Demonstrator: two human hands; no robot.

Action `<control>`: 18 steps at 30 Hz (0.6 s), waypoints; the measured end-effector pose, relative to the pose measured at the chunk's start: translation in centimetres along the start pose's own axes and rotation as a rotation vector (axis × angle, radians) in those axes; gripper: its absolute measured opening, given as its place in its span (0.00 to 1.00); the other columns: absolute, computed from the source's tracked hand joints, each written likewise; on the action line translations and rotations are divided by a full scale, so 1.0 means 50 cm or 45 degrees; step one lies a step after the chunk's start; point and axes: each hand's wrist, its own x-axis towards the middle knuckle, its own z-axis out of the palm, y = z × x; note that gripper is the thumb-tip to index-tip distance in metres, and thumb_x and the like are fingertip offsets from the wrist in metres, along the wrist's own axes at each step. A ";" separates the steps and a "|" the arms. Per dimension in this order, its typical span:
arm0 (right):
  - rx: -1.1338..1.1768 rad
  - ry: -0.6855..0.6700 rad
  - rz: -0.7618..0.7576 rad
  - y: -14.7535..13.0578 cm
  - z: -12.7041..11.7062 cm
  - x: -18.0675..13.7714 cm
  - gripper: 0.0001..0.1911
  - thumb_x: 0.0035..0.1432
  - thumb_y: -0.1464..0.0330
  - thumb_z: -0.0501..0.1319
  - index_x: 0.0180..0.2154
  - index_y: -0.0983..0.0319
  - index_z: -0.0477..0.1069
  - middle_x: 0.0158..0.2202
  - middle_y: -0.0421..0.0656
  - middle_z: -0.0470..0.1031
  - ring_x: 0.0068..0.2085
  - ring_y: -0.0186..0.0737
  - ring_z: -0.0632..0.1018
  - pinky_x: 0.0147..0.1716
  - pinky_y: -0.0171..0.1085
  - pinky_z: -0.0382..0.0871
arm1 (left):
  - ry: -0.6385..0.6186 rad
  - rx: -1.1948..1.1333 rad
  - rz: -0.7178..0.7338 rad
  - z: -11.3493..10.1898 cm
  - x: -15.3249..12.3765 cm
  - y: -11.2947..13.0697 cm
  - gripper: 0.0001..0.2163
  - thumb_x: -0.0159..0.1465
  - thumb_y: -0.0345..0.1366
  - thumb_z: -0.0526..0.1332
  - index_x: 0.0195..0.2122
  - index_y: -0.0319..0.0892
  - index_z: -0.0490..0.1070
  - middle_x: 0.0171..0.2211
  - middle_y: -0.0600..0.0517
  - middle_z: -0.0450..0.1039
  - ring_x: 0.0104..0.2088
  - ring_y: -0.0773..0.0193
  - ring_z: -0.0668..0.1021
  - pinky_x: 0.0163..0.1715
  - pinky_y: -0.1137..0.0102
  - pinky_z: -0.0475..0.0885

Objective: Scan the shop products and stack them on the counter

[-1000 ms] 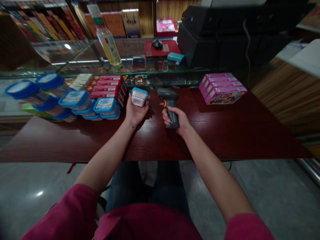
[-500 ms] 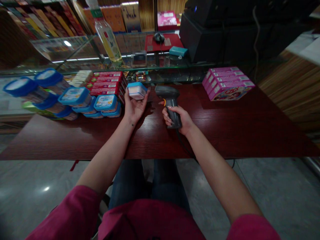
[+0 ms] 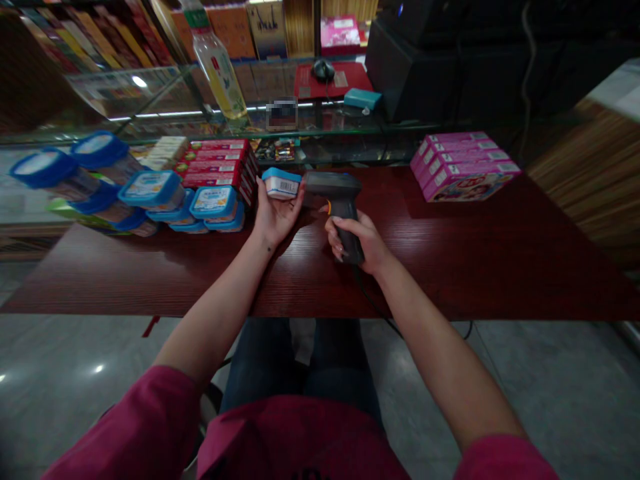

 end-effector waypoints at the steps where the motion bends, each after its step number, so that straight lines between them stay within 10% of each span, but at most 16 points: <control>1: 0.000 -0.003 -0.001 0.000 -0.001 0.000 0.18 0.56 0.61 0.71 0.46 0.59 0.71 0.27 0.34 0.68 0.21 0.31 0.64 0.16 0.33 0.61 | -0.021 0.011 -0.001 0.002 -0.001 0.002 0.27 0.79 0.59 0.51 0.61 0.42 0.74 0.54 0.42 0.81 0.68 0.48 0.78 0.62 0.56 0.81; 18: 0.029 0.105 -0.003 -0.008 -0.025 0.009 0.18 0.55 0.62 0.72 0.46 0.57 0.73 0.27 0.34 0.66 0.21 0.32 0.62 0.18 0.34 0.59 | -0.051 0.151 0.198 0.033 -0.042 0.010 0.15 0.75 0.42 0.66 0.61 0.51 0.73 0.59 0.50 0.80 0.67 0.51 0.79 0.65 0.57 0.77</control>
